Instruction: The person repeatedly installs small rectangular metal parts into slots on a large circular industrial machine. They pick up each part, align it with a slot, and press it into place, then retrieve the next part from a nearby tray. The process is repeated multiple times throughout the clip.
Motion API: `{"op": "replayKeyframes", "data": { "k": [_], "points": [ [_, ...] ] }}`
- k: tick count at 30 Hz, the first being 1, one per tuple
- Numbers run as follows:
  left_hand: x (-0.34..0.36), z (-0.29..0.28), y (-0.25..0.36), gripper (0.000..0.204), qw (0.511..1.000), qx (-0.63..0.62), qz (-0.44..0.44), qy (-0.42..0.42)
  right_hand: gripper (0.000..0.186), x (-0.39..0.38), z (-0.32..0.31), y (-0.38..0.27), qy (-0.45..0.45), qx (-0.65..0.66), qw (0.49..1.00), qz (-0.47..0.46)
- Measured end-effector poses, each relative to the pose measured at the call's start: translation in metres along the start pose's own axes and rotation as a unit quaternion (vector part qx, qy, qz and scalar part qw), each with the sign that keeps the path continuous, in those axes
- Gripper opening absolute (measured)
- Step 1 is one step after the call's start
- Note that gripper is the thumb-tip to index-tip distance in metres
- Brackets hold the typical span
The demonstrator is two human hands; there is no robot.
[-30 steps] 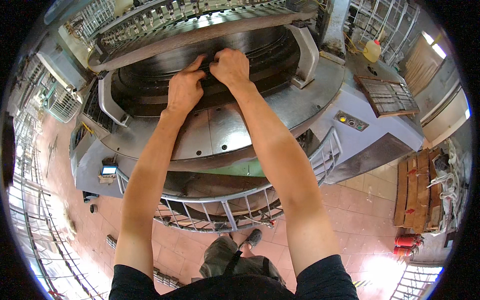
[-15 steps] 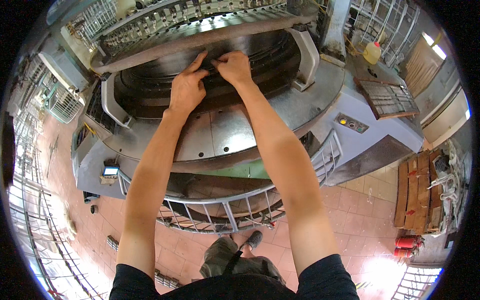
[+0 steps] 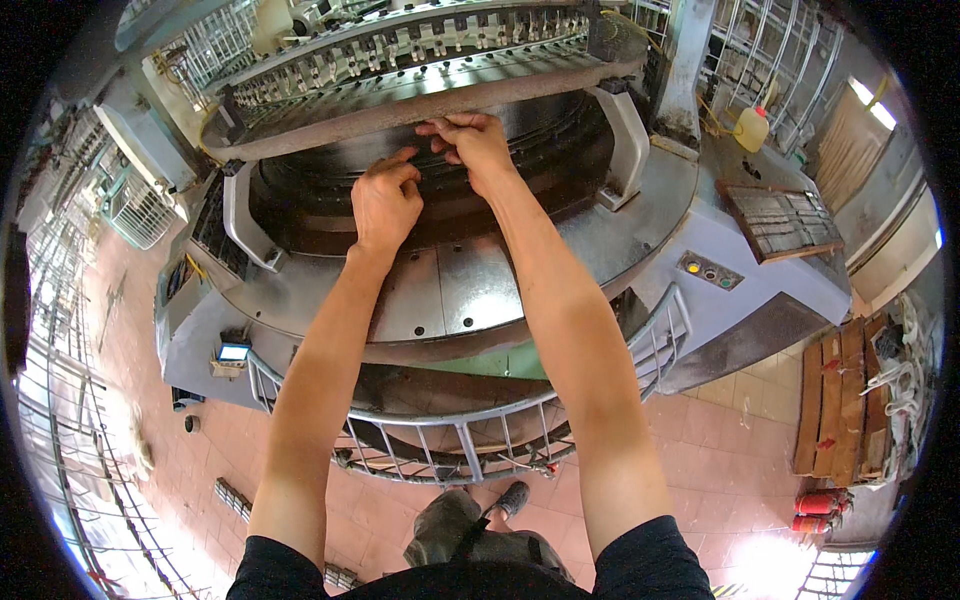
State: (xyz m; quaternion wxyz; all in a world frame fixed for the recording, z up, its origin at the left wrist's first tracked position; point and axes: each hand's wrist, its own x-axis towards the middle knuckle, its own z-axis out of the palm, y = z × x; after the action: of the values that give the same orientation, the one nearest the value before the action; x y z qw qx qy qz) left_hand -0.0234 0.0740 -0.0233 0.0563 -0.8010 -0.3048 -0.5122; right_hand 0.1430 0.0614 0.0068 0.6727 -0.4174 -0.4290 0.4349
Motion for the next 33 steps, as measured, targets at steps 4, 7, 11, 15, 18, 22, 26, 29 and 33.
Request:
{"op": "replayKeyframes", "data": {
  "k": [4, 7, 11, 15, 18, 22, 26, 29, 33],
  "points": [
    [-0.001, 0.000, -0.003, 0.007, 0.999, 0.017, -0.038, 0.006, 0.012, 0.001, 0.001, 0.000, -0.022, 0.032, 0.999, 0.016],
    [0.000, -0.001, -0.004, 0.007, 0.998, 0.021, -0.055, 0.007, 0.012, -0.001, 0.002, -0.003, -0.021, 0.040, 0.999, -0.001],
    [0.002, -0.003, -0.001, 0.007, 0.997, 0.028, -0.070, 0.010, 0.013, -0.004, 0.008, -0.004, -0.017, 0.031, 0.999, 0.024],
    [0.003, -0.001, 0.003, 0.007, 0.989, 0.072, -0.116, -0.056, 0.012, -0.004, 0.011, 0.001, -0.035, 0.075, 0.996, 0.014],
    [0.001, 0.000, 0.004, 0.006, 0.991, 0.060, -0.110, -0.053, 0.009, -0.006, 0.001, 0.002, -0.022, 0.136, 0.990, 0.012],
    [-0.004, 0.000, 0.004, 0.006, 0.993, 0.042, -0.108, -0.027, 0.012, -0.014, -0.001, -0.002, 0.010, 0.116, 0.993, 0.007],
    [-0.007, -0.012, -0.003, 0.008, 0.987, 0.052, -0.153, -0.017, 0.019, -0.020, 0.041, -0.001, -0.071, -0.050, 0.996, 0.003],
    [-0.011, -0.017, -0.004, 0.009, 0.982, 0.028, -0.188, -0.012, 0.014, -0.009, 0.076, -0.006, -0.060, -0.102, 0.992, 0.032],
    [-0.014, -0.017, -0.005, 0.005, 0.982, 0.003, -0.188, 0.004, 0.012, -0.003, 0.083, -0.016, -0.001, -0.168, 0.986, -0.006]
  ]
}}
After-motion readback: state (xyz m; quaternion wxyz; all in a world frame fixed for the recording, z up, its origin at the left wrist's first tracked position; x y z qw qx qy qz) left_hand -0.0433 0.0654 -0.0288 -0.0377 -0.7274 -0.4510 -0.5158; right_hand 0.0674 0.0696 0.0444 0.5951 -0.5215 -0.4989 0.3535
